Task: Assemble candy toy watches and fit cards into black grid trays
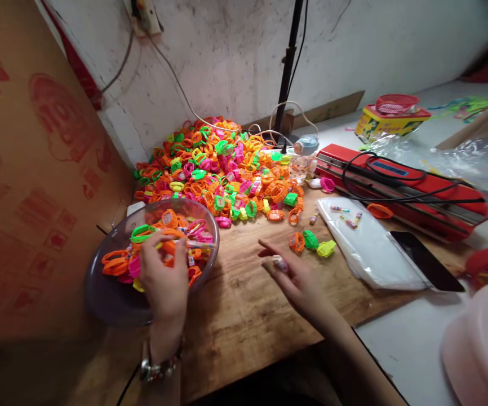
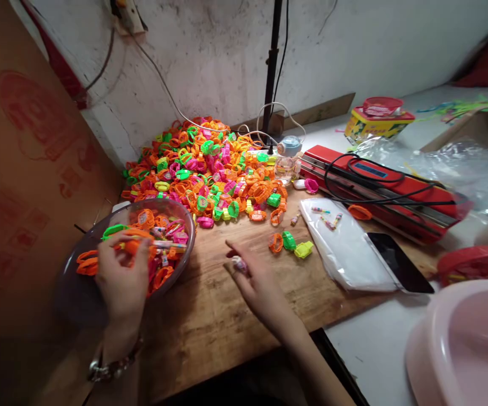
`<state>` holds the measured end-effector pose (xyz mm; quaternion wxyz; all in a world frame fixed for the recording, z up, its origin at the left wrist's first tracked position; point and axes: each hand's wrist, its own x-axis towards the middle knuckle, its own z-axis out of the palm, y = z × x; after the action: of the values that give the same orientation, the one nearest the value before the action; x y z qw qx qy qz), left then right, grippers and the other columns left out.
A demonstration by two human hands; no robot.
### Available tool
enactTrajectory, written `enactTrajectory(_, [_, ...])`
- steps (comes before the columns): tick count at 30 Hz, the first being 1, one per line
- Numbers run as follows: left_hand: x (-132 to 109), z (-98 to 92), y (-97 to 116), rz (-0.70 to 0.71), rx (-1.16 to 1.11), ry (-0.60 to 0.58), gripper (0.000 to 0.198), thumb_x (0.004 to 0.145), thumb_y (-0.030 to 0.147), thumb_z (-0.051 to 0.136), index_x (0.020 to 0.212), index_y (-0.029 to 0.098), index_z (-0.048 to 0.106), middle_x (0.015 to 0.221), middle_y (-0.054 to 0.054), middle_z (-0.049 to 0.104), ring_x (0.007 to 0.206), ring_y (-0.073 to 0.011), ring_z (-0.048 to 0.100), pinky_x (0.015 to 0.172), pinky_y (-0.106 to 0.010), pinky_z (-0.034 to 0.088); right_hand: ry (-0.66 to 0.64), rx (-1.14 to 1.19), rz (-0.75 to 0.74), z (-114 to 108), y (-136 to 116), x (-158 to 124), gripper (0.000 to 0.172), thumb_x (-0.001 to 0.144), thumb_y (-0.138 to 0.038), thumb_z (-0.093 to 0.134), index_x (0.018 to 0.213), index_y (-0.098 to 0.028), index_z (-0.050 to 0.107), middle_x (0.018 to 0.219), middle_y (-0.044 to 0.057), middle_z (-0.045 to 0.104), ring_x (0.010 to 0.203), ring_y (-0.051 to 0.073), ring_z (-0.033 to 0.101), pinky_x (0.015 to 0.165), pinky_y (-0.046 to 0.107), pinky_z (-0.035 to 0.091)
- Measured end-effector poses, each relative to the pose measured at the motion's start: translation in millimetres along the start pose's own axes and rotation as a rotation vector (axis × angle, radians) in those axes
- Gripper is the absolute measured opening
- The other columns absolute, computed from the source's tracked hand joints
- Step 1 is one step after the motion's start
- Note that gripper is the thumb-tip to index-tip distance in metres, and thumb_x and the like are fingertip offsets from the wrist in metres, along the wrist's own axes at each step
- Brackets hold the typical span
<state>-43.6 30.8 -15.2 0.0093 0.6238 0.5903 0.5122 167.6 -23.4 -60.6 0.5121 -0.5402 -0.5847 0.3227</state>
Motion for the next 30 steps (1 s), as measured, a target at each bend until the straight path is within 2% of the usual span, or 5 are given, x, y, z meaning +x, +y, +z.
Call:
enactTrajectory(5, [-13,22.3,16,0.165,0.360,-0.086,0.035,0.090,0.027,0.053,0.123,0.016,0.053,0.144,-0.019,0.039,0.141,-0.0386,0.023,0.113,-0.064,0.017,0.179,0.055,0.311,-45,35,10,0.052,0.076,-0.059,0.060,0.106,-0.016,0.067,0.079,0.004,0.065,0.068,0.016,0.057,0.060,0.027,0.045])
enactTrajectory(9, [-64,103.7,51,0.189,-0.004,-0.835,0.026,0.093,0.024,0.047,0.116,0.018,0.058,0.119,-0.013,0.060,0.118,-0.0271,0.051,0.104,-0.045,0.038,0.228,0.120,0.439,-72,59,11,0.060,0.075,-0.065,0.055,0.108,-0.015,0.066,0.060,-0.003,0.052,0.051,0.011,0.040,0.046,0.024,0.032])
enactTrajectory(16, [-81,209.2,63,-0.046,-0.216,-0.932,0.012,0.079,0.018,0.066,0.090,0.013,0.065,0.101,-0.014,0.067,0.105,-0.0270,0.059,0.097,-0.044,0.044,0.290,0.076,0.309,-87,70,-3,0.055,0.073,-0.061,0.062,0.105,-0.017,0.066,0.092,0.009,0.069,0.072,0.017,0.058,0.062,0.029,0.046])
enactTrajectory(26, [-78,138.2,51,-0.371,-0.599,-0.912,0.037,0.082,0.015,0.052,0.118,0.014,0.061,0.104,-0.010,0.069,0.071,-0.0144,0.068,0.058,-0.025,0.058,0.205,-0.069,0.196,-67,39,-7,0.042,0.082,-0.055,0.056,0.097,-0.016,0.065,0.091,0.009,0.071,0.085,0.022,0.064,0.077,0.034,0.051])
enactTrajectory(30, [-68,106.5,54,-0.106,-0.526,-0.786,0.038,0.082,0.009,0.049,0.112,0.022,0.067,0.108,-0.006,0.069,0.087,-0.0162,0.066,0.075,-0.029,0.057,0.150,-0.183,-0.044,-48,18,-12,0.029,0.093,-0.039,0.048,0.104,-0.018,0.064,0.100,0.010,0.070,0.093,0.022,0.065,0.083,0.034,0.051])
